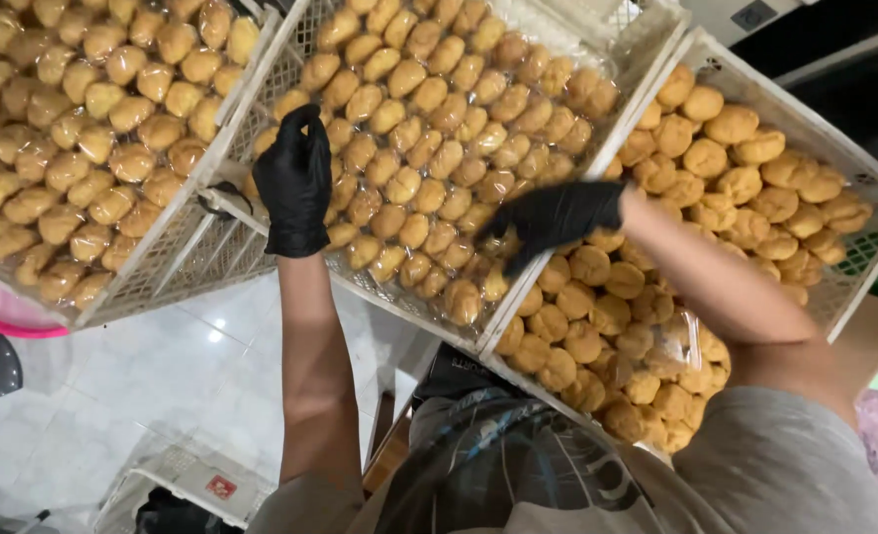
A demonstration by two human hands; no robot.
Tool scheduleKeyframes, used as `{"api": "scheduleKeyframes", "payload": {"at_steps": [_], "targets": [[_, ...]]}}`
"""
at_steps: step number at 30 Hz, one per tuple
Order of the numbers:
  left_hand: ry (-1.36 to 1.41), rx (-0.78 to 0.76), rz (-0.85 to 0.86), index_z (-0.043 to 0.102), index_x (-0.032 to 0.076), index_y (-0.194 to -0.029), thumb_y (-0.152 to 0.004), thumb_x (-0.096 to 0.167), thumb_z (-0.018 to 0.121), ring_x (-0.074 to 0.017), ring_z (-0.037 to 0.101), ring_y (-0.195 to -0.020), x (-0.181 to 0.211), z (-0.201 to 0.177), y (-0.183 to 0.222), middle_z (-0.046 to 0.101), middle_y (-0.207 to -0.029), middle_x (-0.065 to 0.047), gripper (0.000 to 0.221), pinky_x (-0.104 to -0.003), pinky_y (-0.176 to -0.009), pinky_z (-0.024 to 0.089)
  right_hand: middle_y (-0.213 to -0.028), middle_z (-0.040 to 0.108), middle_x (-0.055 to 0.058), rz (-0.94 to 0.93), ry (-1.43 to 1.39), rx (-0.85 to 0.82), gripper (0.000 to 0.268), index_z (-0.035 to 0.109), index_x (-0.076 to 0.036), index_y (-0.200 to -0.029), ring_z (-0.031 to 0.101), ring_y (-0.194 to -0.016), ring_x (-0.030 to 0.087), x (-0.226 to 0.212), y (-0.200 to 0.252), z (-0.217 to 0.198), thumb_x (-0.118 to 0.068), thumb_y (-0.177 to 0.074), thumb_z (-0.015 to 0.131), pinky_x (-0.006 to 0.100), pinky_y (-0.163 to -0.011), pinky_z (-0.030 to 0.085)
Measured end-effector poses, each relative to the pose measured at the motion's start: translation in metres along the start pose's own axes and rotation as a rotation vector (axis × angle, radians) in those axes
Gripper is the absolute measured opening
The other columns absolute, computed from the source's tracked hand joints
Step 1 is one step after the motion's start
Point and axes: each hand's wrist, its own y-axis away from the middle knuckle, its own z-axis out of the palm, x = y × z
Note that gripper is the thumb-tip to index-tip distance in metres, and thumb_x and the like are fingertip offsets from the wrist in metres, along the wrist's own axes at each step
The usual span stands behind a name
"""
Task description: Packaging individual pastries into plastic bags and transferring them between crates
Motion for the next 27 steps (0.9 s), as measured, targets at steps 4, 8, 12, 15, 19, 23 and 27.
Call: {"api": "scheduleKeyframes", "payload": {"at_steps": [4,8,12,15,19,23,27], "targets": [[0.024,-0.015,-0.059,0.074,0.028,-0.113,-0.104,0.027,0.07,-0.0271,0.075,-0.069,0.001,-0.002,0.001,0.07,-0.063,-0.002,0.01,-0.04,-0.067,0.059,-0.099,0.072,0.022,-0.298,0.323,-0.205,0.051,0.072,-0.004,-0.117,0.073,-0.092,0.041,0.006,0.003,0.027,-0.045,-0.087,0.077,0.046,-0.082,0.061],[0.061,-0.031,-0.047,0.075,0.026,-0.113,-0.103,0.023,0.069,-0.0276,0.074,-0.067,-0.005,0.005,0.001,0.069,-0.062,-0.003,0.011,-0.039,-0.067,0.059,-0.1,0.072,0.021,-0.283,0.177,-0.183,0.036,0.073,-0.003,-0.116,0.073,-0.093,0.039,0.021,0.0,0.0,-0.031,-0.095,0.074,0.045,-0.086,0.059],[0.065,-0.02,-0.038,0.075,0.026,-0.115,-0.103,0.024,0.07,-0.0295,0.074,-0.068,-0.005,0.001,0.003,0.07,-0.063,-0.004,0.014,-0.039,-0.07,0.06,-0.12,0.068,0.019,-0.044,-0.213,0.049,0.031,0.066,0.004,-0.124,0.06,-0.11,0.023,0.057,0.019,-0.071,-0.019,-0.105,0.057,0.043,-0.107,0.05],[0.031,-0.041,0.097,0.073,0.012,-0.119,-0.11,0.02,0.063,-0.0208,0.059,-0.053,-0.004,-0.004,-0.001,0.062,-0.064,-0.004,0.016,-0.036,-0.054,0.045,-0.156,0.047,0.014,0.259,-0.268,0.504,0.059,0.048,-0.004,-0.146,0.049,-0.14,0.027,0.066,0.02,-0.108,-0.04,-0.1,0.048,0.035,-0.116,0.041],[0.055,-0.059,0.077,0.072,0.013,-0.122,-0.109,0.019,0.063,-0.031,0.071,-0.073,-0.001,-0.005,-0.002,0.073,-0.087,-0.009,0.017,-0.041,-0.064,0.051,-0.114,0.072,-0.002,0.176,-0.709,0.663,0.033,0.067,-0.015,-0.122,0.071,-0.098,0.012,0.054,0.022,-0.124,-0.032,-0.095,0.06,0.026,-0.082,0.061],[0.05,-0.096,0.038,0.073,0.012,-0.123,-0.111,0.023,0.062,-0.0317,0.066,-0.064,0.003,-0.009,-0.002,0.068,-0.075,-0.009,0.019,-0.042,-0.06,0.048,-0.117,0.065,0.011,0.173,-0.319,0.736,0.046,0.055,-0.009,-0.13,0.07,-0.093,0.019,0.038,0.026,-0.13,-0.016,-0.089,0.076,0.027,-0.079,0.064],[0.004,-0.073,0.081,0.074,0.012,-0.122,-0.11,0.02,0.065,-0.0317,0.067,-0.065,-0.01,0.001,0.003,0.069,-0.075,-0.009,0.017,-0.043,-0.061,0.048,-0.121,0.067,0.016,0.488,0.34,0.904,0.068,0.046,-0.025,-0.144,0.064,-0.106,0.036,0.044,0.012,-0.138,-0.036,-0.085,0.079,0.046,-0.082,0.047]]}}
